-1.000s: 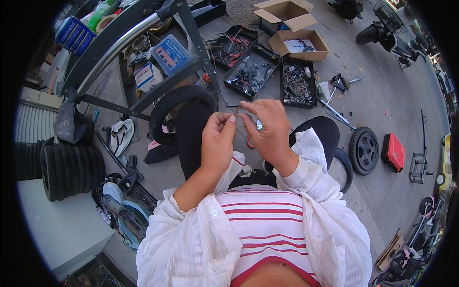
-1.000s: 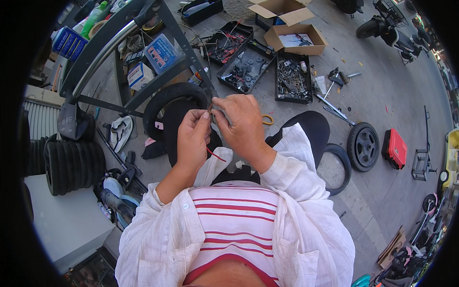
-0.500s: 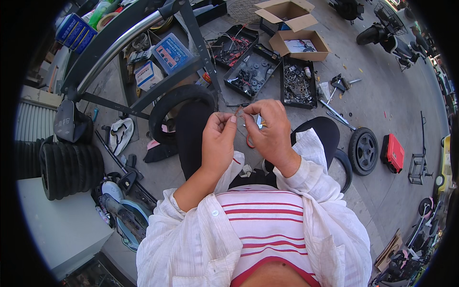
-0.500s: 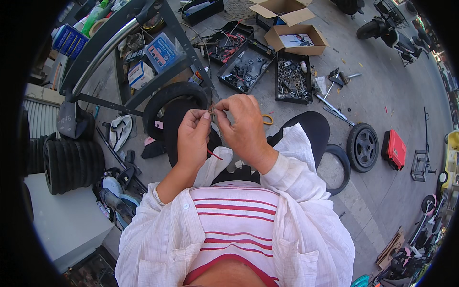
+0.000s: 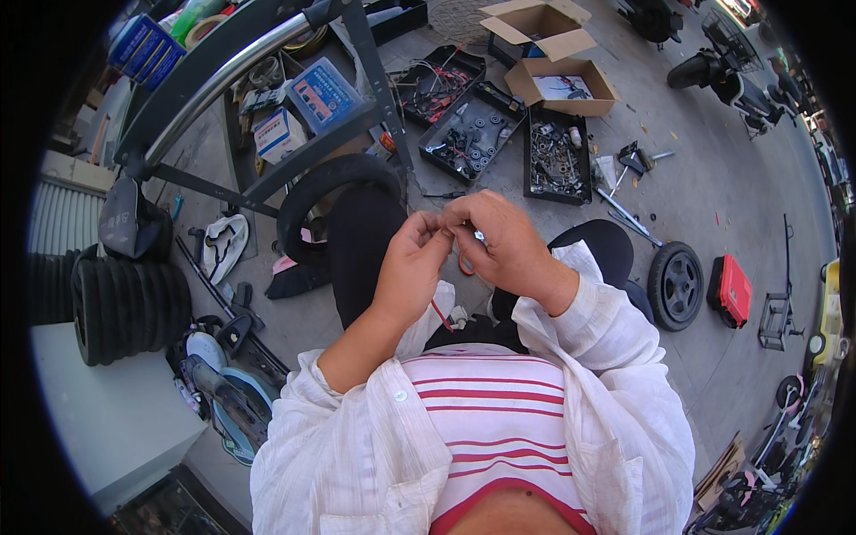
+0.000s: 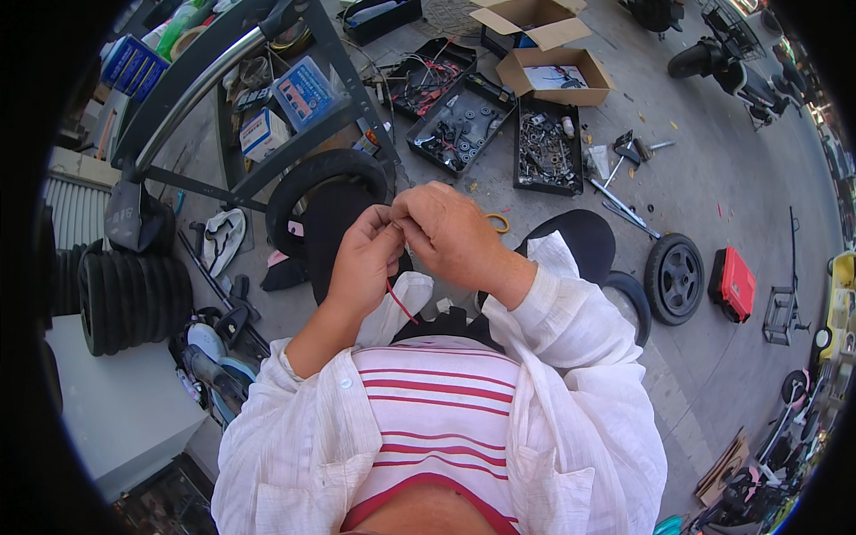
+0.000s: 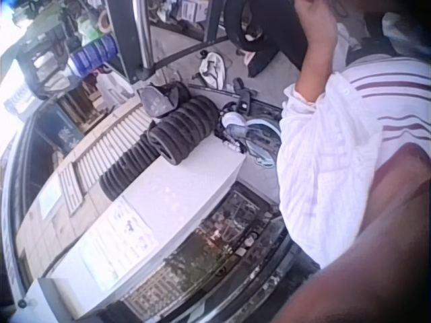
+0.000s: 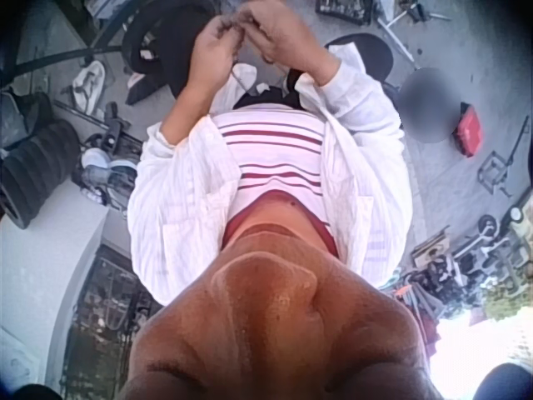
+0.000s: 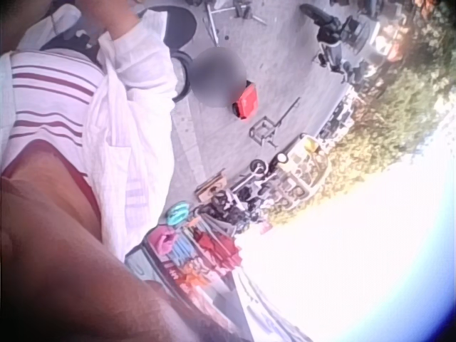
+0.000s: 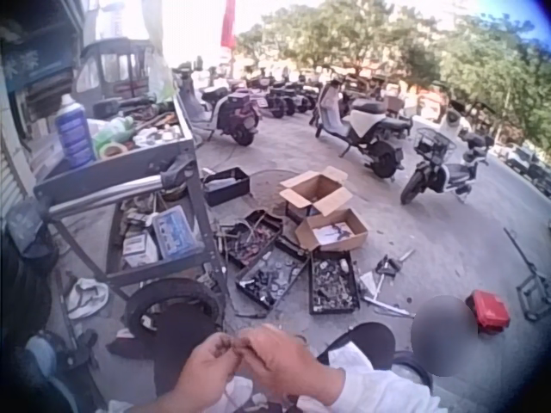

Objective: The person tests a battery with a multimeter while sitting on the floor, then moves outside to cut and strip wires using shears. The person handles a multimeter, battery, wires, and shears throughout the task.

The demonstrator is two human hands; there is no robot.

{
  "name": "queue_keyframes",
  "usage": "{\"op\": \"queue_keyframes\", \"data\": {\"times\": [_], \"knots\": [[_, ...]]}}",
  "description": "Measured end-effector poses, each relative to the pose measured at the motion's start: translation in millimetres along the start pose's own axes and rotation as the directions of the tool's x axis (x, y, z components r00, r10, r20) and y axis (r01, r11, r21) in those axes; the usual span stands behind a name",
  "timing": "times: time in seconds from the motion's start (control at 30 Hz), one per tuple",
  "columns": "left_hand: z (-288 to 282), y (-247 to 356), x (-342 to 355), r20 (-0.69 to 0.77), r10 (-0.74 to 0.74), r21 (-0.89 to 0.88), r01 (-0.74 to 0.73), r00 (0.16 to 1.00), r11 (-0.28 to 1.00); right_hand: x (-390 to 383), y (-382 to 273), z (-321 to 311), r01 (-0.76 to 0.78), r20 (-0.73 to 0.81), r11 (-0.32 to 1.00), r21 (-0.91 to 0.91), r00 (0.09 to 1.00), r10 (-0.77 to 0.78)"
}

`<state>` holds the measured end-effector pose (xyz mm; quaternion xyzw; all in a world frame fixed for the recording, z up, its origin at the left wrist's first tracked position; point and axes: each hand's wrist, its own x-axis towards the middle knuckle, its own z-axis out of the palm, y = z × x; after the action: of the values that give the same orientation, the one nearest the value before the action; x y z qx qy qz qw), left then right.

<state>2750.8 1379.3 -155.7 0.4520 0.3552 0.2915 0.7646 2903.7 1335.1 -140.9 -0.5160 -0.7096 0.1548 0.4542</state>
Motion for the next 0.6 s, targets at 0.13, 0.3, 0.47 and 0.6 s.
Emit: {"op": "queue_keyframes", "data": {"times": [0.13,0.3,0.47,0.6], "knots": [[-14.2,6.6,-2.6,0.114,-0.136,0.013,0.136,0.984,0.991,0.8,1.4,-11.5,-0.238,0.177,0.923,0.302,0.965,0.191],[-22.1,22.7,-6.4,0.196,-0.271,0.329,0.197,0.942,0.924,0.5,2.3,-25.1,-0.324,0.461,0.890,0.321,0.874,0.153],[-29.8,18.4,-3.6,0.195,-0.315,0.390,0.221,0.929,0.894,0.3,5.1,-29.8,-0.264,0.489,0.938,0.226,0.863,0.126],[-37.3,22.2,-1.8,0.160,-0.330,0.334,0.264,0.930,0.905,2.3,16.0,-50.6,-0.302,0.447,0.944,0.133,0.869,0.215]]}}
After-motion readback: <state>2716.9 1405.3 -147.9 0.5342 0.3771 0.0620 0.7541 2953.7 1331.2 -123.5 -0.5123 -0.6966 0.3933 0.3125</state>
